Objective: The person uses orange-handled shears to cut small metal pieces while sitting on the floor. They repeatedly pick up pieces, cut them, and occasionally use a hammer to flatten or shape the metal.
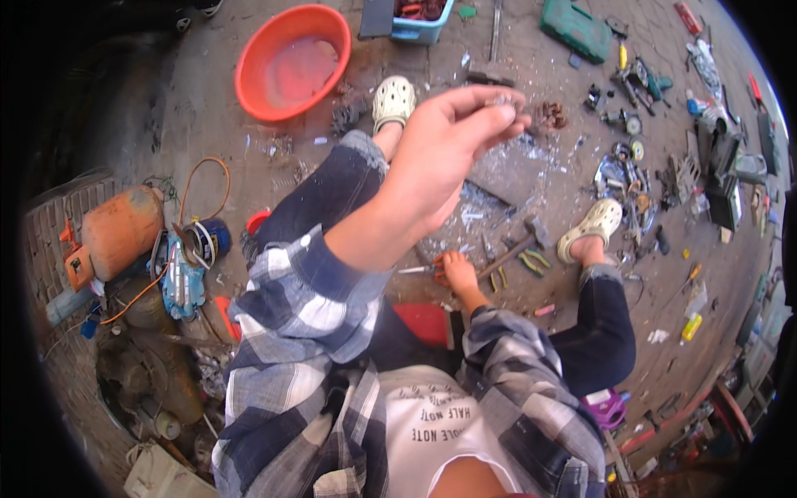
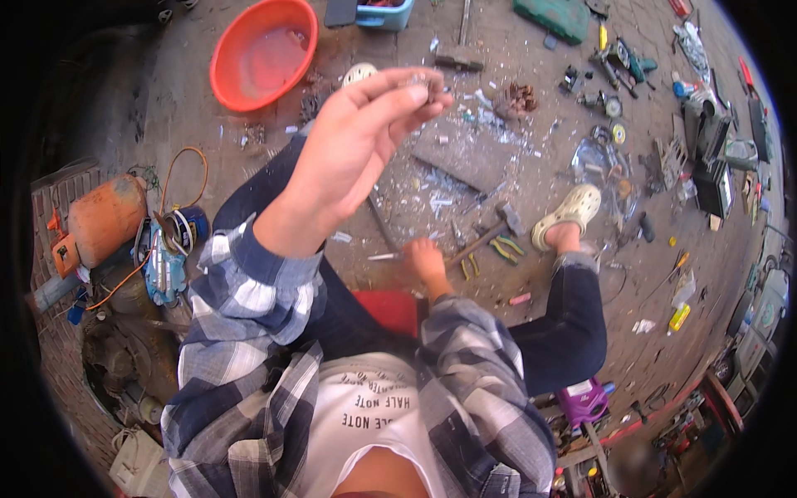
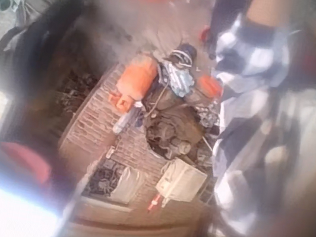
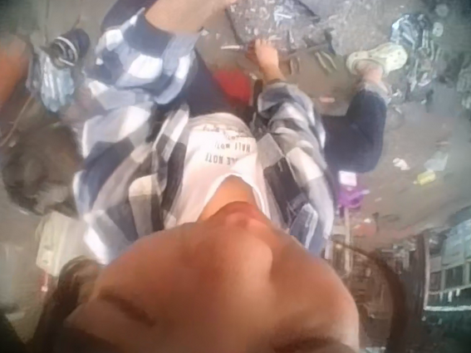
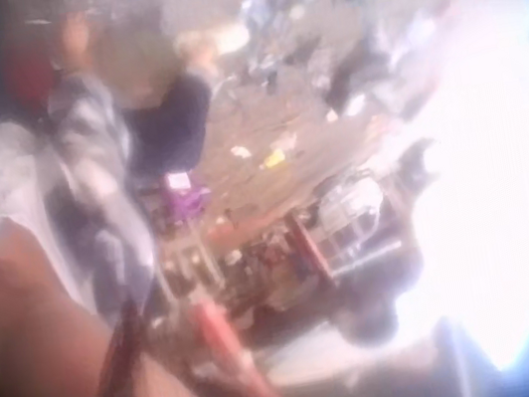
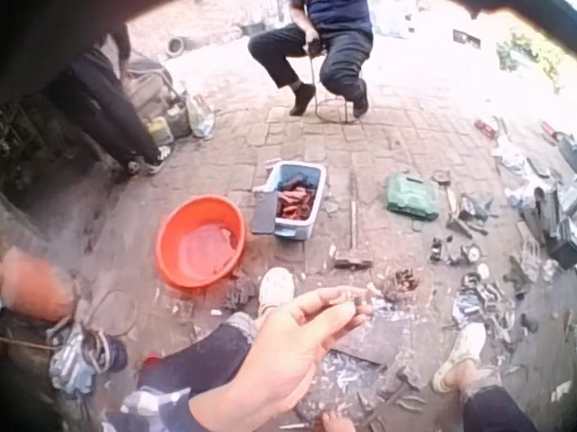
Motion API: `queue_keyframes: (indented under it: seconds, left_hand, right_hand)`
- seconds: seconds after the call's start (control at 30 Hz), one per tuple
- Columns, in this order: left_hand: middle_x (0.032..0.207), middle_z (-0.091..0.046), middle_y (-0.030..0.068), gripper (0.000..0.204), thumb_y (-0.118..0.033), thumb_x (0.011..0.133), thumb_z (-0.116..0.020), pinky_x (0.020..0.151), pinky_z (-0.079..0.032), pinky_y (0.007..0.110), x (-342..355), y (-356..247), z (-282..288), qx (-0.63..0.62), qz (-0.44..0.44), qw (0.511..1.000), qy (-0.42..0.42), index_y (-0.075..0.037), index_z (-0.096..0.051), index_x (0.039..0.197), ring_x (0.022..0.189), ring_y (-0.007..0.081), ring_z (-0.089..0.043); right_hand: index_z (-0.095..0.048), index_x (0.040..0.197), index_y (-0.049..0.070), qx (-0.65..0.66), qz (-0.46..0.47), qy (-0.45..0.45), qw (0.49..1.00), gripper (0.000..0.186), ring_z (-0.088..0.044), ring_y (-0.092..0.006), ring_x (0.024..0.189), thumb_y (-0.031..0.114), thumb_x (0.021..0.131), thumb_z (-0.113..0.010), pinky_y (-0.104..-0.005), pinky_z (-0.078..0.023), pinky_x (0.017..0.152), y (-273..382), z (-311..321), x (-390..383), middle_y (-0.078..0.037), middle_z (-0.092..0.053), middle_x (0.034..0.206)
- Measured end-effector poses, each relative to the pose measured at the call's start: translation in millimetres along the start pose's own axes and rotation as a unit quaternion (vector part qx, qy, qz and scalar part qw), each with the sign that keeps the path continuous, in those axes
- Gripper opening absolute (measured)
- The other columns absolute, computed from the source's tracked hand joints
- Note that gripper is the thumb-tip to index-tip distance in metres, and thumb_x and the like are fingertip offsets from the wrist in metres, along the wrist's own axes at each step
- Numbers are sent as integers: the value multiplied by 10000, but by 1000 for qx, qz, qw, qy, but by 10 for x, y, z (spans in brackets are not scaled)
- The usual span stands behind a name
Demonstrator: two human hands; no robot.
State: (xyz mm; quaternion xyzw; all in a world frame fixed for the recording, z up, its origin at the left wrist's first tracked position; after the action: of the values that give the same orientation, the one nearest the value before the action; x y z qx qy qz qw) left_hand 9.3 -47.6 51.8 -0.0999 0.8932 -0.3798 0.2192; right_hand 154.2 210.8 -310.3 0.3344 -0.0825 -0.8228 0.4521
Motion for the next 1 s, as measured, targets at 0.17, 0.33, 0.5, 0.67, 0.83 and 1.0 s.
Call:
queue_keyframes:
  seconds: [0.17, 0.33, 0.5, 0.67, 0.83, 1.0]
  left_hand:
    - [1026, -627, 98, 244, -81, 900, -563, 866, -506, 254, -10, -65, -56, -10, 28, 1000, -3, 49, -585, 1106, 966, 170, -617]
    - [997, -626, 101, 240, -83, 910, -549, 846, -522, 252, -57, -69, -57, -3, 20, 1000, -12, 45, -576, 1111, 930, 168, -627]
    - [1012, -611, 128, 241, -47, 916, -499, 872, -518, 262, -6, -1, -156, -47, -2, 999, 2, 67, -547, 1123, 972, 191, -619]
    - [1033, -600, 124, 236, 4, 902, -480, 879, -516, 262, 13, 45, -223, -42, -54, 998, -9, 80, -536, 1118, 989, 207, -615]
    - [988, -616, 110, 214, 10, 879, -542, 811, -535, 265, 30, 127, -364, -9, -48, 999, 2, 42, -555, 1089, 901, 183, -639]
    - [908, -635, 91, 156, 4, 863, -577, 773, -530, 263, 132, 328, -414, 42, -102, 994, 6, 17, -548, 1016, 844, 159, -639]
  right_hand:
    - [-605, 997, 111, -9, 60, 17, 998, 385, -565, -252, 917, 279, 666, -710, -378, -463, 788, 2, -42, 67, -85, -580, 926]
    - [-662, 933, 87, -31, 66, 102, 992, 399, -608, -283, 870, 408, 697, -675, -404, -496, 737, 210, 441, 13, -120, -625, 917]
    - [-681, 779, 13, 106, -63, 253, 960, 541, -645, -318, 738, 550, 741, -623, -414, -499, 658, 271, 1838, -134, -184, -655, 772]
    - [-625, 861, -14, 323, -92, -9, 942, 418, -578, -208, 601, 402, 824, -639, -350, -452, 574, -5, 2936, -420, -145, -604, 666]
    - [-473, 1006, -13, 190, -104, -354, 910, 349, -535, -175, 586, 197, 805, -666, -306, -432, 544, 272, 4070, -726, -70, -526, 692]
    - [-412, 975, -26, 134, -35, -450, 882, 408, -497, -259, 737, 122, 728, -701, -329, -418, 658, 325, 4220, -679, -147, -470, 869]
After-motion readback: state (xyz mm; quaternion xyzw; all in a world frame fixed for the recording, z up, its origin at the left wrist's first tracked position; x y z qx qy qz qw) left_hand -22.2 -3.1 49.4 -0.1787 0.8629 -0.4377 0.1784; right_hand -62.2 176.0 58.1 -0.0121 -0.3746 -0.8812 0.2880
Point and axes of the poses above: each hand's wrist, its own x-axis towards the middle knuckle, its own z-axis out of the back of the hand, y = z × x, the point moved 2 cm from there along x, towards the middle knuckle
